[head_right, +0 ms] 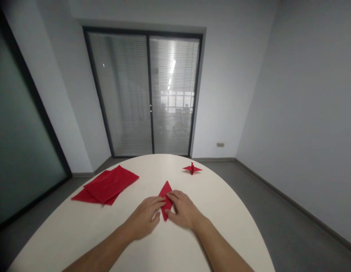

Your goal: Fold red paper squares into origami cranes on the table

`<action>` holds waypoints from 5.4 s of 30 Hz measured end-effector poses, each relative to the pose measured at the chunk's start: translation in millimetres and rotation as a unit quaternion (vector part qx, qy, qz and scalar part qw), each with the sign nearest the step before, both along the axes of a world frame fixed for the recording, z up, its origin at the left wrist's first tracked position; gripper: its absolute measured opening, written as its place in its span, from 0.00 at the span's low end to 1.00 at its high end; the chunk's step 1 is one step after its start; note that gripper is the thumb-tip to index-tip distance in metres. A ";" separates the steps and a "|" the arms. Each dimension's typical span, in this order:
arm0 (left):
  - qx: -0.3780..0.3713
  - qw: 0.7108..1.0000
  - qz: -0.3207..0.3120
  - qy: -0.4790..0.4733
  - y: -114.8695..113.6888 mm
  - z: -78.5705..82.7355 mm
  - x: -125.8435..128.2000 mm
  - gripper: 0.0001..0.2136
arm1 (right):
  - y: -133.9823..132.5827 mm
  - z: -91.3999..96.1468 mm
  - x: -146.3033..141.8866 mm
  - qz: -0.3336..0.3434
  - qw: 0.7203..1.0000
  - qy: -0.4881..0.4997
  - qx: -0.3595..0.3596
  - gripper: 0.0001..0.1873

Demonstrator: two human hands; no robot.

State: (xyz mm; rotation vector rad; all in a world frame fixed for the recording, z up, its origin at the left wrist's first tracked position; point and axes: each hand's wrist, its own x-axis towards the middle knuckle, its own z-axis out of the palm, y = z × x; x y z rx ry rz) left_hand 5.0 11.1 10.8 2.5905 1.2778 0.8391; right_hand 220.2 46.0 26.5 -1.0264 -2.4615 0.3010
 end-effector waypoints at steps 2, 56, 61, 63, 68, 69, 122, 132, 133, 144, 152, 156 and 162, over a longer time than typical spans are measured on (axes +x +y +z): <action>0.003 1.000 0.003 0.001 0.7 -0.1 0.5 0.20 | 0.7 -1.7 0.7 0.007 1.000 -0.006 -0.001 0.31; 0.020 0.994 0.098 -0.032 14.2 -21.5 -2.4 0.21 | 10.3 -2.2 -12.8 0.007 0.998 0.054 -0.027 0.15; 0.023 0.994 0.098 -0.034 13.4 -22.8 -3.4 0.23 | 11.6 -6.3 -15.2 -0.013 0.997 0.066 -0.032 0.10; 0.023 0.994 0.098 -0.039 13.6 -23.6 -3.0 0.23 | 11.7 -8.0 -15.8 -0.025 0.996 0.072 -0.039 0.07; 0.026 0.994 0.091 -0.056 15.2 -25.6 -2.8 0.26 | 15.2 -13.4 -16.2 -0.052 0.991 0.105 -0.060 0.07; 0.025 0.994 0.089 -0.060 15.4 -25.4 -2.8 0.26 | 16.2 -14.3 -16.4 -0.056 0.990 0.110 -0.063 0.08; -0.102 0.955 0.123 -0.251 19.0 -5.3 -3.2 0.07 | 10.8 -11.8 -28.6 -0.140 0.974 0.142 -0.103 0.04; -0.100 0.961 0.129 -0.222 19.0 -4.0 -3.2 0.08 | 9.5 -10.8 -27.3 -0.127 0.973 0.158 -0.111 0.05; -0.098 0.961 0.135 -0.220 20.0 -5.2 -3.8 0.07 | 9.7 -10.2 -26.6 -0.124 0.973 0.164 -0.109 0.06; -0.056 0.963 0.160 -0.208 22.8 -12.7 -7.2 0.09 | 15.5 -14.6 -25.2 -0.136 0.964 0.195 -0.118 0.04; -0.079 0.967 0.133 -0.202 22.0 -14.7 -5.2 0.11 | 18.4 -18.7 -24.2 -0.140 0.967 0.184 -0.111 0.09; -0.077 0.969 0.125 -0.198 20.0 -15.1 -4.8 0.12 | 16.7 -16.9 -24.2 -0.150 0.970 0.172 -0.081 0.10; -0.069 0.969 0.154 -0.182 21.7 -16.9 -4.6 0.14 | 10.8 -10.2 -27.3 -0.113 0.972 0.182 -0.095 0.07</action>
